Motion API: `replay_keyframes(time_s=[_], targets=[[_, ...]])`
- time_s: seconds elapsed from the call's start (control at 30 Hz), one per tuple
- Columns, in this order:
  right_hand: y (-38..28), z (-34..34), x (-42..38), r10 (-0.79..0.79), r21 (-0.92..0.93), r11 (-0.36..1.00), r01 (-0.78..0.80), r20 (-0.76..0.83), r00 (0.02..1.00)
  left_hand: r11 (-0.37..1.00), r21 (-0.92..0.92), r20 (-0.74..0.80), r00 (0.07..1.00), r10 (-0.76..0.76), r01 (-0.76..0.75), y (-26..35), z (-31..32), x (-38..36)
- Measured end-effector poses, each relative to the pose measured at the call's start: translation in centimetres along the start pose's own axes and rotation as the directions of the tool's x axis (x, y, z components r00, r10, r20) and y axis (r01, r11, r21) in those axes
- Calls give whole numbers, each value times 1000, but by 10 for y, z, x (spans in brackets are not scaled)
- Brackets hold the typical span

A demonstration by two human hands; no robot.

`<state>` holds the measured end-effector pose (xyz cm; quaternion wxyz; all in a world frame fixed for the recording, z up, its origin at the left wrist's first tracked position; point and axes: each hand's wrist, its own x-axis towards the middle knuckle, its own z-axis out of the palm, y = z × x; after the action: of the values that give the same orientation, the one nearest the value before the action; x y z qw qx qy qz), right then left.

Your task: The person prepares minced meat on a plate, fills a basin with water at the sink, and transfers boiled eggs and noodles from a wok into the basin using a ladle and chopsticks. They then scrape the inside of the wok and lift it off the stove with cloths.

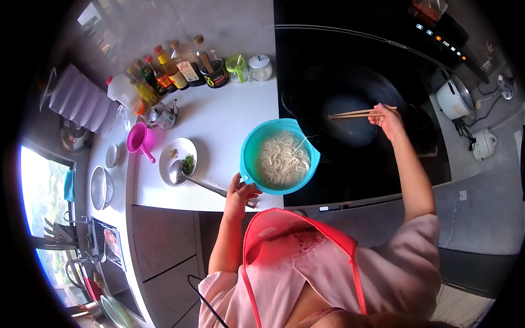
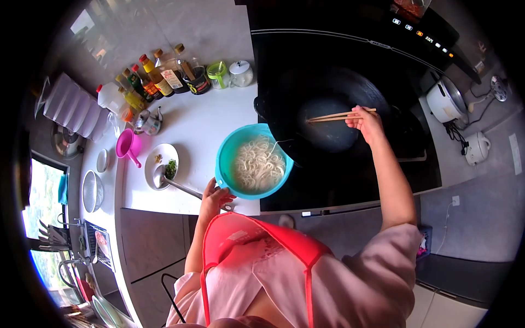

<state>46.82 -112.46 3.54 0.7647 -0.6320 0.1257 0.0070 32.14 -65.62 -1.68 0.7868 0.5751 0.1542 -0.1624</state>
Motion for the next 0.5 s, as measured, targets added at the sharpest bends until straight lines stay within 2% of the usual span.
replay_keyframes(time_s=[0.33,0.5], targets=[[-31,37,-49,-4,102,995,6,-15,1000,1000,-11,44,999,15,-15,1,-3,1],[-61,68,-83,-113,169,981,99,77,991,1000,-3,47,999,15,-15,2,-3,1]])
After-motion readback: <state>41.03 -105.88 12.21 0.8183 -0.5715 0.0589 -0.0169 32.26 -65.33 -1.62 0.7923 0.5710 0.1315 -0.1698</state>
